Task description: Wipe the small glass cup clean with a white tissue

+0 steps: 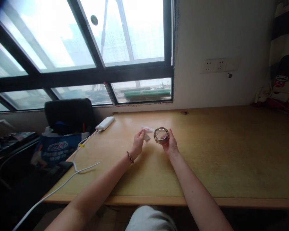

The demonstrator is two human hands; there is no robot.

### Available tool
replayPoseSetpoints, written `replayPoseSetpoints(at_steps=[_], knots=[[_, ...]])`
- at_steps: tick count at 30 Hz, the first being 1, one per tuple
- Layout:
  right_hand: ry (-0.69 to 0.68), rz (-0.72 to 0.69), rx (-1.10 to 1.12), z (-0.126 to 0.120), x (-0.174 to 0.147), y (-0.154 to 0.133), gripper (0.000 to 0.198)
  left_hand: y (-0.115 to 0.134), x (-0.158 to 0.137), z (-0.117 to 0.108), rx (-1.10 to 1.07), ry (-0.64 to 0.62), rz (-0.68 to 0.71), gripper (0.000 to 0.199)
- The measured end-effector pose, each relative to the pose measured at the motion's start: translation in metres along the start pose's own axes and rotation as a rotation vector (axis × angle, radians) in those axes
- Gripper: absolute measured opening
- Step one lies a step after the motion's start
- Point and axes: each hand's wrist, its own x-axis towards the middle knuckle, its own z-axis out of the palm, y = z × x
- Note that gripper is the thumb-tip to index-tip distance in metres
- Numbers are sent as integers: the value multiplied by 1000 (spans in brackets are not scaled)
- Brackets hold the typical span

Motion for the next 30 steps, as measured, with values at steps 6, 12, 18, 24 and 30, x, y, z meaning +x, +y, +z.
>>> replayPoseSetpoints(at_steps=[6, 12, 18, 24, 30], knots=[[-27, 16, -107, 6, -5, 6, 28, 1, -8, 8, 155, -227, 133, 36], [-19, 16, -150, 7, -6, 8, 29, 10, -14, 11, 216, -312, 231, 37], [20, 0, -266, 8, -8, 14, 24, 15, -17, 11, 172, -337, 193, 38], [-33, 26, -390, 12, -15, 19, 30, 8, -9, 4, -82, -321, -104, 37], [-9, 24, -324, 14, -17, 16, 29, 3, -4, -2, -149, -365, -245, 38]])
